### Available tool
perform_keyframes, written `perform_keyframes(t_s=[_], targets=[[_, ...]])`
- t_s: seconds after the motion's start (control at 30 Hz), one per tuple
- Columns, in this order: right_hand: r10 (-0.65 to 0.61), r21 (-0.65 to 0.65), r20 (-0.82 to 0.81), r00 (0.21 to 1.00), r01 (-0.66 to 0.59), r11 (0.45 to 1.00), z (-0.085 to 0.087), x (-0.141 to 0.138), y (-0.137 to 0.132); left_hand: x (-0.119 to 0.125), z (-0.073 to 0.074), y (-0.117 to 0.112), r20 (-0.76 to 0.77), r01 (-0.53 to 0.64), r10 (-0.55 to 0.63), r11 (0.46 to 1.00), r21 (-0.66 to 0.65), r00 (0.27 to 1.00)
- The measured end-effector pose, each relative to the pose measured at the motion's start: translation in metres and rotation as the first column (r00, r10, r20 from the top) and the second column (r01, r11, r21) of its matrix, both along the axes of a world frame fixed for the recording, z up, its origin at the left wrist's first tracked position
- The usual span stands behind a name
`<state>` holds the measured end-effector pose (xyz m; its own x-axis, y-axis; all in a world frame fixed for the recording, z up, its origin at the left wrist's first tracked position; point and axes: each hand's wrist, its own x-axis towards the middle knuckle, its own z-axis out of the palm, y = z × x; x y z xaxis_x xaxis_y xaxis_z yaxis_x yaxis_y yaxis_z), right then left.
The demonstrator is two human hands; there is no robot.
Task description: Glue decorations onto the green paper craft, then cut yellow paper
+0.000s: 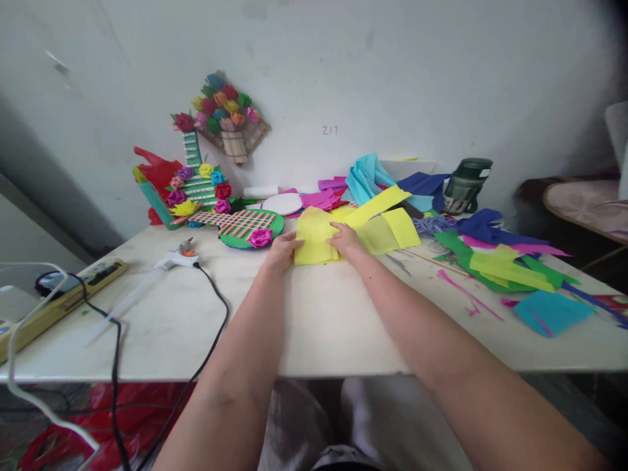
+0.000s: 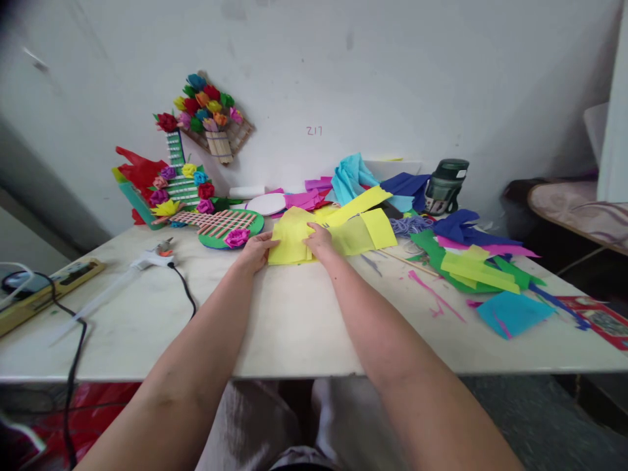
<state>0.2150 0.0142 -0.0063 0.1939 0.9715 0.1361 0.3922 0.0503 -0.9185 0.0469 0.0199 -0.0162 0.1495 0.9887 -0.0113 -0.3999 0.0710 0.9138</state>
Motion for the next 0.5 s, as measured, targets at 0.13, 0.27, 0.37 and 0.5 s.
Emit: perform_keyframes(t_s=[0.13, 0.27, 0.37, 0.5], targets=[[0.009, -0.012, 0.017, 1.0, -0.009, 1.0, -0.0008, -0.0005, -0.0002, -0.0008, -0.0028, 0.002, -0.01, -0.062, 0.063, 0.998, 0.022, 0.998], [0.013, -0.01, 0.018, 1.0, -0.013, 1.0, -0.0022, -0.0003, 0.0007, -0.0014, -0.0038, 0.0034, -0.027, -0.075, 0.076, 0.997, 0.024, 0.997], [0.026, -0.001, 0.028, 0.999, -0.026, 1.0, -0.0028, -0.0002, 0.0014, -0.0015, -0.0029, 0.0027, -0.035, -0.071, 0.071, 0.997, 0.015, 0.997], [0.04, 0.008, 0.046, 0.998, -0.041, 0.999, -0.0036, -0.0002, 0.0025, -0.0015, -0.0015, 0.0013, -0.032, -0.099, 0.099, 0.995, 0.001, 0.995]])
